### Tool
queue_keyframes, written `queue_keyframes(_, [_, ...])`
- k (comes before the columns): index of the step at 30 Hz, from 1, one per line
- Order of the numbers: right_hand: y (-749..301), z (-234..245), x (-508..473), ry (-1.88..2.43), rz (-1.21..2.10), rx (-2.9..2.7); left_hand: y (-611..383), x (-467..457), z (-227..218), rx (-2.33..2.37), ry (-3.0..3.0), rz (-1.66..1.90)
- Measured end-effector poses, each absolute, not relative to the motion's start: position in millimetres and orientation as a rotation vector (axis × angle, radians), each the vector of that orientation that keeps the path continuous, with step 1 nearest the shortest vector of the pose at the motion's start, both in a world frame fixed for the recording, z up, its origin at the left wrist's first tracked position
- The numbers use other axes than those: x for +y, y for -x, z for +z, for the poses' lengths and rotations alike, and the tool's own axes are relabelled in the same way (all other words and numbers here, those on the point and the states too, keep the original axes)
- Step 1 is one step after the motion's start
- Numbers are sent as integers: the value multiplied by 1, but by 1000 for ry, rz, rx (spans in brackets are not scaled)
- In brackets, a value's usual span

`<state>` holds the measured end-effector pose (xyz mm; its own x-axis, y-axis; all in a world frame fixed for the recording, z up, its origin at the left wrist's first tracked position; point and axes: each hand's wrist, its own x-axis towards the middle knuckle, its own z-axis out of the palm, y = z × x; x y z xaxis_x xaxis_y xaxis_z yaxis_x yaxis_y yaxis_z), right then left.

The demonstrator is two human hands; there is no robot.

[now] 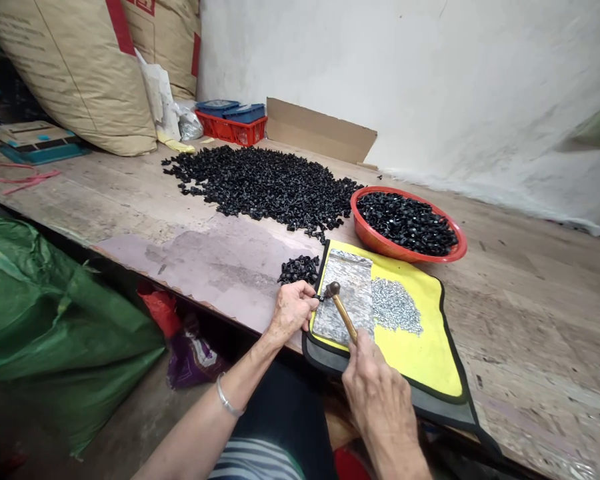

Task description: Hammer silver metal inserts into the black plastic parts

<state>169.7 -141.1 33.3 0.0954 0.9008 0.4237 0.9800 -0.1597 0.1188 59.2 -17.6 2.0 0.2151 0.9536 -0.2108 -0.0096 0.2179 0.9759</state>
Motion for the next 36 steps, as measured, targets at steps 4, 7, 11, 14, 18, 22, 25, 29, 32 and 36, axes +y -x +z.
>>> queue_keyframes(4, [-171, 32, -141, 2074, -685, -1920, -60, -17, -1, 1102, -1120, 908])
queue_keyframes(7, [-170, 34, -142, 1995, -733, -1885, -59, -16, 0, 1103, -1125, 910])
queue_keyframes(11, [-166, 42, -143, 1964, -669, -1857, -58, -16, 2, 1095, -1131, 926])
queue_keyframes(14, [-162, 48, -145, 1907, -669, -1709, -57, -17, 2, 1087, -1135, 925])
queue_keyframes(18, [-157, 44, -147, 2148, -594, -1777, -56, -17, 3, 1076, -1135, 939])
queue_keyframes(22, [-158, 45, -148, 2187, -583, -1793, -57, -16, 3, 1065, -1105, 922])
queue_keyframes(25, [-156, 45, -149, 2086, -636, -1629, -57, -16, 2, 1065, -1119, 931])
queue_keyframes(29, [-152, 37, -150, 2205, -592, -1728, -57, -16, 0, 1068, -1132, 929])
queue_keyframes(32, [-150, 37, -150, 2160, -557, -1726, -57, -16, 0, 1076, -1138, 930])
queue_keyframes(36, [-146, 38, -149, 2139, -589, -1551, -56, -16, 1, 1082, -1136, 925])
